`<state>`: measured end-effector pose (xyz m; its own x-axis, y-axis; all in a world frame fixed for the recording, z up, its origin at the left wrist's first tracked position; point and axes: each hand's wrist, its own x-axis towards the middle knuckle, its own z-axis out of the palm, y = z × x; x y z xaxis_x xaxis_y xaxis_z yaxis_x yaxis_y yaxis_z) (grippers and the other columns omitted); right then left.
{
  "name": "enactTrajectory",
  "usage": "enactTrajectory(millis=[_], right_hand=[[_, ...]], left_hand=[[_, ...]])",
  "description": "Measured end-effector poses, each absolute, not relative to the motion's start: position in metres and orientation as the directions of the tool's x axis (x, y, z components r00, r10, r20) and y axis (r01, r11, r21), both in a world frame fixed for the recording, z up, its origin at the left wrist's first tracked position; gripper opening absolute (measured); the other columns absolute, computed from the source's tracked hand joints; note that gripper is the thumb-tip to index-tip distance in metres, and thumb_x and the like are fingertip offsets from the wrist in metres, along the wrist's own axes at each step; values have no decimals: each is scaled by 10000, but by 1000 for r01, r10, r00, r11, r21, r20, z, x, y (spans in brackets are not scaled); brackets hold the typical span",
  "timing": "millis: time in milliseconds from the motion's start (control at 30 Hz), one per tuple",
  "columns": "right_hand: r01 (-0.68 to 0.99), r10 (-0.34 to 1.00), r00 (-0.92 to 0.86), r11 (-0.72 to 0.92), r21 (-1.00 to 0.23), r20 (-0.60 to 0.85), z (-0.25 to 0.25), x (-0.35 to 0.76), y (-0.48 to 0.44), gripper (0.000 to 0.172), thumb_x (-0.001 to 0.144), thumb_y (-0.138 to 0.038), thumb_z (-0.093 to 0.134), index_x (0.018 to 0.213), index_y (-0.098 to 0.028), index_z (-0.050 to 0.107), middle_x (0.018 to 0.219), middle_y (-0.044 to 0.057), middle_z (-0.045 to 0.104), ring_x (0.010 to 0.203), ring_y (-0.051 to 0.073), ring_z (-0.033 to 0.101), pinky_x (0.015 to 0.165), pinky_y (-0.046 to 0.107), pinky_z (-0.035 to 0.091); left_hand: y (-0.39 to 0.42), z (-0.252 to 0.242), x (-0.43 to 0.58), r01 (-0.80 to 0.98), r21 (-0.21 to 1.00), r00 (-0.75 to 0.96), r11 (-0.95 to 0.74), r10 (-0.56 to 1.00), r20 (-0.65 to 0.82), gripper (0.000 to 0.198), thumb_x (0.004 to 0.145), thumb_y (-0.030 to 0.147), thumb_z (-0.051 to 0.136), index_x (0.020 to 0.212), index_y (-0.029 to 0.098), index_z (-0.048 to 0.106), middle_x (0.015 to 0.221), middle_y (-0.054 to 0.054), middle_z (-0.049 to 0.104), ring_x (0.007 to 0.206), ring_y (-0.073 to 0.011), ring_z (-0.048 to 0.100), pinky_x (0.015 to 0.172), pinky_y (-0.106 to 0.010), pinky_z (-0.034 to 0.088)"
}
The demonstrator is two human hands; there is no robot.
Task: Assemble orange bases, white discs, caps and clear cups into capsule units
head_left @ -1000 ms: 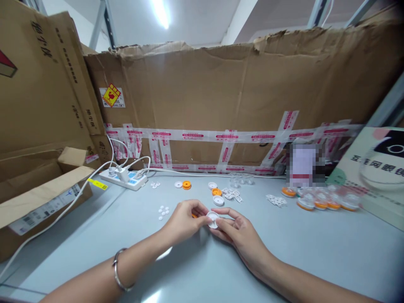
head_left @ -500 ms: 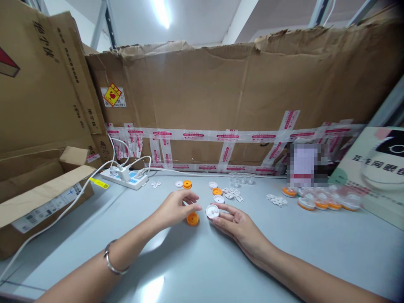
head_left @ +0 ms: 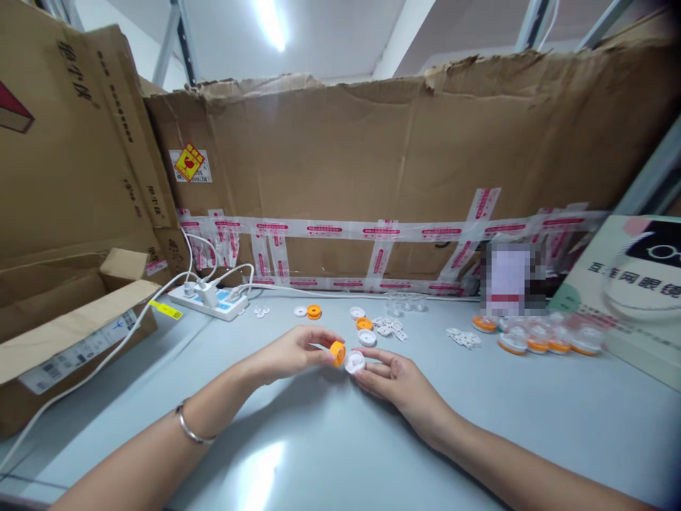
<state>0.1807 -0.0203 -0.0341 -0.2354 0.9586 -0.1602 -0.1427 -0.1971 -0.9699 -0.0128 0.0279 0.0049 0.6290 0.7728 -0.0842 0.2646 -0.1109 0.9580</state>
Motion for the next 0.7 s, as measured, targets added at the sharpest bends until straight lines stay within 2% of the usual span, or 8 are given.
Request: enactTrajectory(millis=[300, 700], right_hand=[[-106, 960, -242, -171, -979, -142, -31, 178, -22, 558, 586, -405, 729, 1062, -152, 584, 873, 69, 713, 838, 216, 646, 786, 326, 467], [-54, 964, -241, -127, -990, -111, -32, 176, -24, 521, 588, -423, 725, 1029, -166, 626, 835, 66, 720, 881, 249, 638, 844, 384, 451]], left_hand=[[25, 1, -7, 279, 950, 585, -137, 809, -55, 309, 694, 269, 642, 970, 137, 599, 945, -76, 629, 860, -178, 590, 813, -327, 437], [16, -3, 1, 429, 859, 540, -279, 842, 3, 264, 687, 298, 619, 894, 136, 642, 802, -59, 672, 758, -188, 618, 689, -268, 463]])
